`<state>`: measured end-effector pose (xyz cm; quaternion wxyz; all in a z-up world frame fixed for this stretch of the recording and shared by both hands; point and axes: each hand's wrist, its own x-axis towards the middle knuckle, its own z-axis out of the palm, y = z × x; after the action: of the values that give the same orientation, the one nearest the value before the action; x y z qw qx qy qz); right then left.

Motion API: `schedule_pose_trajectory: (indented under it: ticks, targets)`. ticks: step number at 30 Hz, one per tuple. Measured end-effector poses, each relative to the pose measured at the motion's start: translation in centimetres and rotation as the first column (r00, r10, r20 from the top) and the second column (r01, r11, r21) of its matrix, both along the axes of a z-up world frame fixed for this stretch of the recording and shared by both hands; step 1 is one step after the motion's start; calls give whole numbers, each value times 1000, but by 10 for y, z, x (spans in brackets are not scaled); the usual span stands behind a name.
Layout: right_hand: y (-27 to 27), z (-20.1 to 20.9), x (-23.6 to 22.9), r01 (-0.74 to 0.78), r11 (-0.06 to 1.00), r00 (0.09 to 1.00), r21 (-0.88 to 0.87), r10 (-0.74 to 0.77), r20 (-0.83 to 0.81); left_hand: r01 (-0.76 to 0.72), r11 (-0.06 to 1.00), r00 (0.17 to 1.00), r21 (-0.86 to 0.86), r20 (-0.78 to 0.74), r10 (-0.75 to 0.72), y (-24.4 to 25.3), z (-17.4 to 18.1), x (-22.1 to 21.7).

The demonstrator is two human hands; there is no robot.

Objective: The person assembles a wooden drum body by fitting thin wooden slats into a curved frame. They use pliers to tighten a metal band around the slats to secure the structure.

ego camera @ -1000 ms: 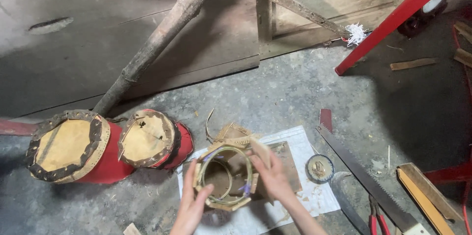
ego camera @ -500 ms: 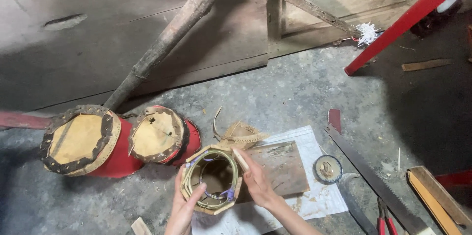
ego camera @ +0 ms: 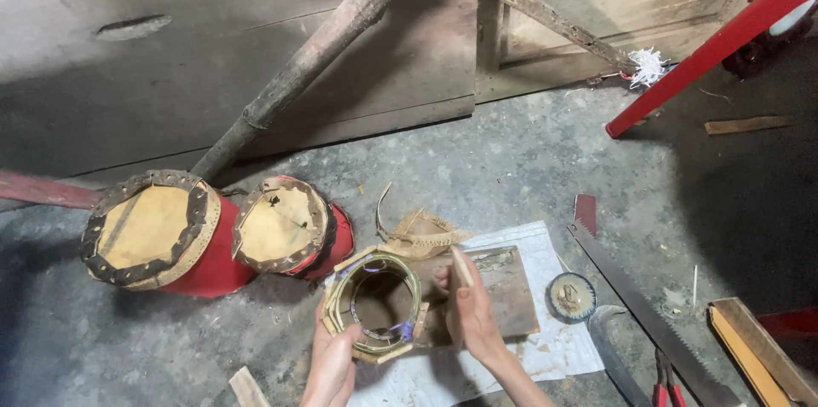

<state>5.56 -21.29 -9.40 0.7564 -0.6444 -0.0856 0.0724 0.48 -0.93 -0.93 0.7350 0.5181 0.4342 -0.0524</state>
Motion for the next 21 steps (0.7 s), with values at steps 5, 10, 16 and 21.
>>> schedule_pose_trajectory:
  ticks: [5,10,16,21]
  targets:
    - [-29,-6,-8,151,971,979,-185,-174,-111,-17,1000,1000,0,-11,17,-5,18,8]
    - [-51,3,-13,283,949,945,-140,-301,-130,201,947,974,249,53,-221,-20,35,13]
    - [-63,6,-13,422,905,809,61,-345,-476,274,646,756,712,256,-603,-32,30,33]
    - [-60,-28,-7,293,943,692,-161,-325,-644,313,545,707,778,192,-680,-42,49,50]
